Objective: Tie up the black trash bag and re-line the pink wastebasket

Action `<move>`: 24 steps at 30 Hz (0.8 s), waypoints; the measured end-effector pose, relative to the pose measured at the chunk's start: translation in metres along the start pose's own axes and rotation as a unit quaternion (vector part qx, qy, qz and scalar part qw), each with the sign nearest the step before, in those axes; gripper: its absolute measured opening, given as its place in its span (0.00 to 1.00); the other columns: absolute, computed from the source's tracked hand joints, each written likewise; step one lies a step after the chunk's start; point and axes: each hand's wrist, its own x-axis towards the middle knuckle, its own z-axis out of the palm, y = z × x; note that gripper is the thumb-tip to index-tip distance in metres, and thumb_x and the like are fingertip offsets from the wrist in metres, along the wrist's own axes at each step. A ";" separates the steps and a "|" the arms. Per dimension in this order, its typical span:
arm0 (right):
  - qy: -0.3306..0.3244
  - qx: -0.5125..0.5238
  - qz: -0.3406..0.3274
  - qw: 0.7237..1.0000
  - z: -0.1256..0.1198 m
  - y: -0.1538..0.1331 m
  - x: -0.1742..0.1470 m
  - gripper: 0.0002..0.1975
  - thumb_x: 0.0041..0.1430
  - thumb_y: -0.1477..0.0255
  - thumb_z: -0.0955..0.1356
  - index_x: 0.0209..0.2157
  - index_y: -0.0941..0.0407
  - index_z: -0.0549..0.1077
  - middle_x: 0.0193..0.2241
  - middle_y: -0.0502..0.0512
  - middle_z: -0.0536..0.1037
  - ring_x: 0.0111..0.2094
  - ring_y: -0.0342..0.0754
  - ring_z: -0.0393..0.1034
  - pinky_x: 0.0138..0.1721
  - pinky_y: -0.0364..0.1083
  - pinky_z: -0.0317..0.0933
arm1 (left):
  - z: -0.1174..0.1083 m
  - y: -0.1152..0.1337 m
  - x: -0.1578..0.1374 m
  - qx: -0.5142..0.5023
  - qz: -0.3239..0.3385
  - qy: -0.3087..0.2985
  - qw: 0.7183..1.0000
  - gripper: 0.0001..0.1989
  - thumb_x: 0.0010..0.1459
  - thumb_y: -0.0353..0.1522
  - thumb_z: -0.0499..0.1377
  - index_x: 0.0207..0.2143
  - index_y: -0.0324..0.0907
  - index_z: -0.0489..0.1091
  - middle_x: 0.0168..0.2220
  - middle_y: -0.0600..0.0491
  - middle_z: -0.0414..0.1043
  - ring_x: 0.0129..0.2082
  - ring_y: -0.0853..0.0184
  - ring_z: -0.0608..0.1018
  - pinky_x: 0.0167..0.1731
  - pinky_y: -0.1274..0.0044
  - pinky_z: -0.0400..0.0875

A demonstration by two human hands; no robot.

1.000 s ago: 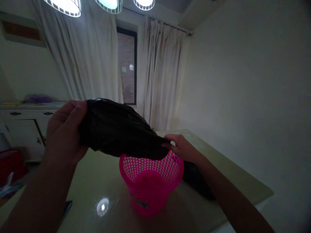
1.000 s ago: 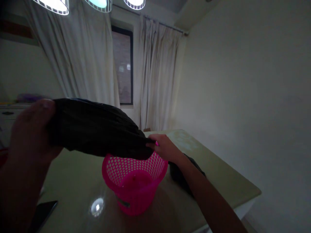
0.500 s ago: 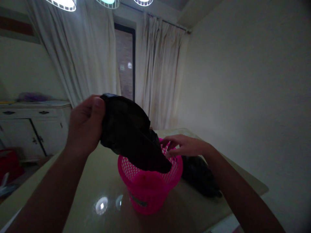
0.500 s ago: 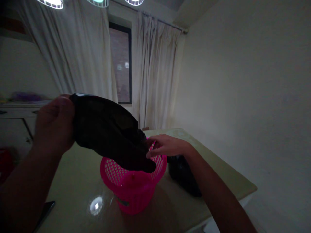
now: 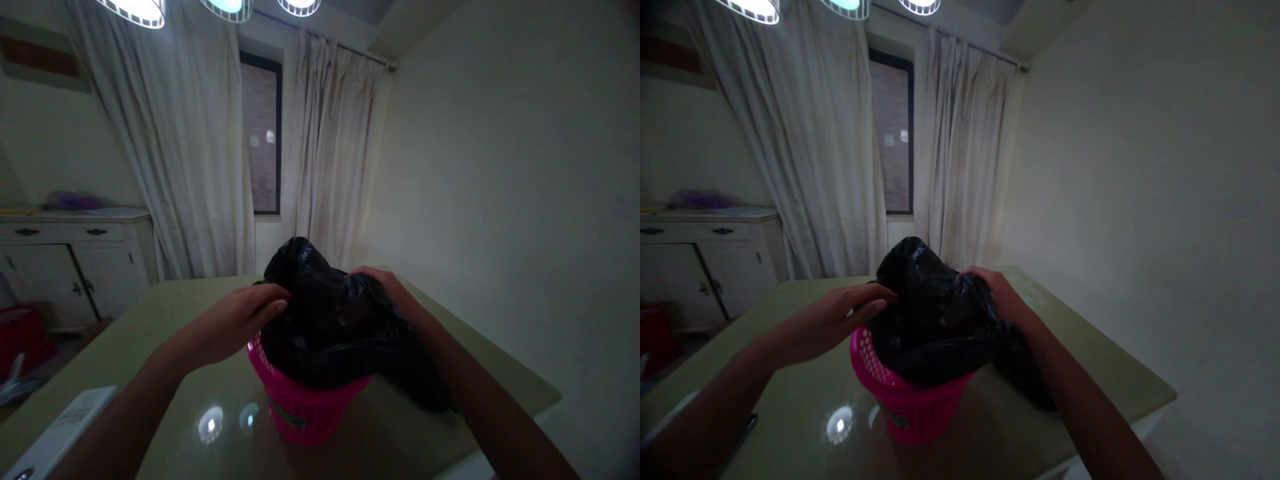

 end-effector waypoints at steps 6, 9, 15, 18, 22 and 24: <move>0.043 -0.053 0.033 0.997 -0.002 0.044 -0.060 0.18 0.61 0.71 0.69 0.51 0.53 0.83 0.49 0.60 0.87 0.51 0.59 0.82 0.55 0.57 0.72 | 0.027 -0.054 -0.015 0.095 0.005 -0.013 0.995 0.21 0.74 0.48 0.55 0.36 0.46 0.80 0.36 0.50 0.81 0.43 0.57 0.81 0.52 0.64 0.73; 0.085 -0.054 0.031 0.994 0.000 0.052 -0.076 0.19 0.62 0.69 0.71 0.54 0.51 0.83 0.51 0.60 0.86 0.53 0.59 0.81 0.58 0.57 0.72 | 0.024 -0.045 -0.012 0.025 0.010 0.013 1.000 0.28 0.77 0.49 0.50 0.29 0.45 0.75 0.29 0.55 0.76 0.34 0.63 0.79 0.44 0.71 0.74; 0.070 -0.037 0.006 0.997 0.009 0.055 -0.067 0.22 0.64 0.68 0.73 0.60 0.48 0.82 0.55 0.60 0.82 0.57 0.58 0.78 0.62 0.56 0.71 | 0.027 -0.026 0.026 0.045 0.023 0.179 0.983 0.23 0.71 0.49 0.62 0.61 0.49 0.75 0.61 0.47 0.77 0.60 0.53 0.79 0.62 0.61 0.74; 0.031 -0.036 -0.024 0.999 0.017 0.055 -0.049 0.26 0.69 0.67 0.71 0.67 0.45 0.78 0.63 0.59 0.78 0.64 0.57 0.74 0.69 0.56 0.66 | 0.035 -0.021 0.057 0.049 0.070 0.142 0.986 0.35 0.71 0.48 0.62 0.74 0.46 0.63 0.74 0.42 0.66 0.74 0.50 0.68 0.74 0.55 0.61; 0.009 -0.080 -0.034 0.996 0.020 0.064 -0.033 0.28 0.73 0.67 0.68 0.72 0.44 0.72 0.70 0.59 0.74 0.70 0.57 0.69 0.74 0.60 0.60 | 0.051 -0.022 0.079 0.068 0.075 -0.169 0.980 0.27 0.62 0.44 0.69 0.62 0.47 0.78 0.60 0.45 0.83 0.60 0.51 0.83 0.61 0.63 0.76; 0.006 -0.124 -0.013 0.992 0.019 0.076 -0.034 0.28 0.72 0.69 0.67 0.71 0.46 0.73 0.70 0.60 0.74 0.70 0.58 0.69 0.74 0.62 0.60 | 0.063 -0.026 0.079 0.110 0.045 -0.259 0.958 0.24 0.57 0.44 0.73 0.55 0.49 0.83 0.51 0.47 0.87 0.49 0.50 0.88 0.50 0.65 0.81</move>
